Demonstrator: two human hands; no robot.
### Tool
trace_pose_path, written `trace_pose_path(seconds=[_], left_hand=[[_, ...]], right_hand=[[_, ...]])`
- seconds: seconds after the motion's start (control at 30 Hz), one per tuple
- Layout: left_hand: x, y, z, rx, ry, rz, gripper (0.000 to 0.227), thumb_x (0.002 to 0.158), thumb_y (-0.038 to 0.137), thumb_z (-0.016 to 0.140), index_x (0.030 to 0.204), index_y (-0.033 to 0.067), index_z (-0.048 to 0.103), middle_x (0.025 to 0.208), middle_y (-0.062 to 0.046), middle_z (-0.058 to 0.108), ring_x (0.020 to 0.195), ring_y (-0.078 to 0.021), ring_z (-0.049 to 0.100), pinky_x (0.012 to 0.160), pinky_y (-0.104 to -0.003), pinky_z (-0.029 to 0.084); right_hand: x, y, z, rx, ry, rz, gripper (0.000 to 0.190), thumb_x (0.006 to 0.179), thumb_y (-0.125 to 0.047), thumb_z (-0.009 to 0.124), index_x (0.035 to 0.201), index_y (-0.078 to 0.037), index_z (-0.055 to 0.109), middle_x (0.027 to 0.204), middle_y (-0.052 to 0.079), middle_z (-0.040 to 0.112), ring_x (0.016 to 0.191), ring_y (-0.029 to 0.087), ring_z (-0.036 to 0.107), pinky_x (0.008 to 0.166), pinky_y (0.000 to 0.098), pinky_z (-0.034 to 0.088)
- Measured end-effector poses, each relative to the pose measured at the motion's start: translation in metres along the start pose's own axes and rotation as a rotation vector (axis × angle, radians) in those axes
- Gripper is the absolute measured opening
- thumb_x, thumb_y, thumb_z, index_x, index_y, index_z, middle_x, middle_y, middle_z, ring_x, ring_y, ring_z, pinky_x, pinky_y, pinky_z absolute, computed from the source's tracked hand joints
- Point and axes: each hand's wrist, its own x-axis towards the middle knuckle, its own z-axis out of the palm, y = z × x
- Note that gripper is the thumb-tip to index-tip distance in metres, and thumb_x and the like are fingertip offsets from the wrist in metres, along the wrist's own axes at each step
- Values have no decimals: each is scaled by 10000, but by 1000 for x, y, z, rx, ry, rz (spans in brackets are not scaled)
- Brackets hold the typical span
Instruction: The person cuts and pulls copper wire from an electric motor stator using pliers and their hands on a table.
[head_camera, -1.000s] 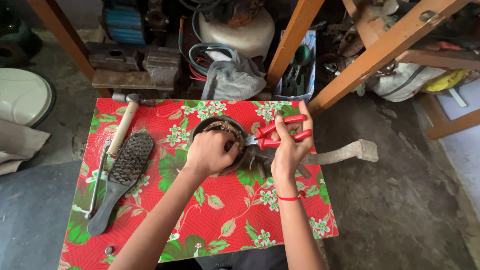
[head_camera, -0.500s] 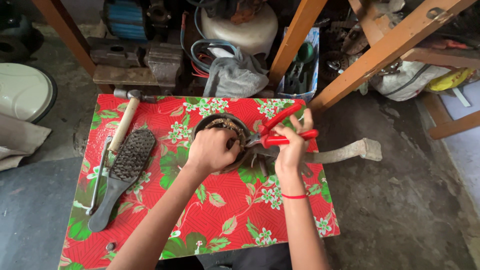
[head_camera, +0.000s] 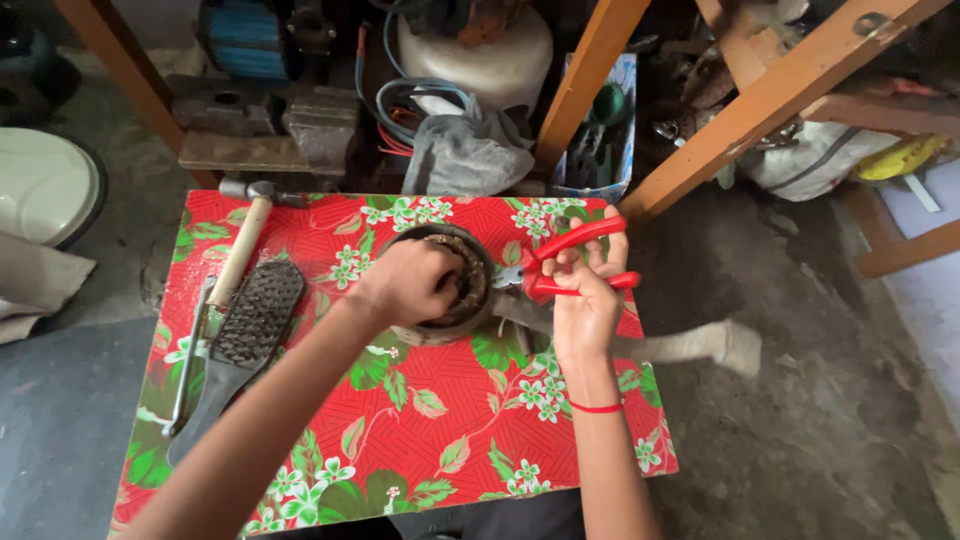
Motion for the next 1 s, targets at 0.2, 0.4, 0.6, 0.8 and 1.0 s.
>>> trace_pose_path(seconds=[0.2, 0.4, 0.6, 0.8, 1.0], left_hand=[[11, -22, -15, 153, -207, 222, 202, 741, 203, 649, 830, 30, 701, 848, -185, 706, 812, -386, 686, 739, -483, 558], [24, -28, -25, 318, -349, 428, 240, 729, 238, 663, 854, 35, 695, 846, -157, 707, 851, -360, 696, 745, -473, 566], [6, 22, 18, 116, 68, -219, 201, 842, 240, 620, 884, 71, 720, 847, -171, 700, 826, -382, 686, 755, -502, 540], [-16, 54, 37, 115, 262, -297, 271, 923, 277, 581, 871, 12, 582, 758, -206, 652, 777, -396, 665, 741, -530, 502], [-26, 37, 13, 14, -1, -146, 249, 873, 281, 550, 957, 49, 582, 752, -197, 646, 740, -415, 649, 679, -531, 492]], right_hand=[[-4, -1, 11, 85, 22, -43, 874, 751, 81, 504, 1584, -87, 300, 1413, 147, 460, 977, 154, 543, 937, 371, 496], [-60, -31, 42, 137, 58, -102, 854, 783, 62, 553, 1593, -83, 326, 1418, 149, 459, 1173, 202, 536, 1093, 427, 424], [-127, -126, 36, 45, 374, -85, 776, 868, -58, 703, 1539, -297, 395, 1378, 91, 546, 1214, 279, 572, 1092, 632, 447], [-106, -176, 11, -54, 330, -231, 752, 853, -66, 699, 1526, -244, 413, 1354, 88, 563, 1214, 246, 564, 1099, 548, 441], [-64, -209, 23, -46, 162, -260, 733, 838, -73, 695, 1512, -192, 431, 1331, 85, 580, 1215, 213, 555, 1106, 465, 435]])
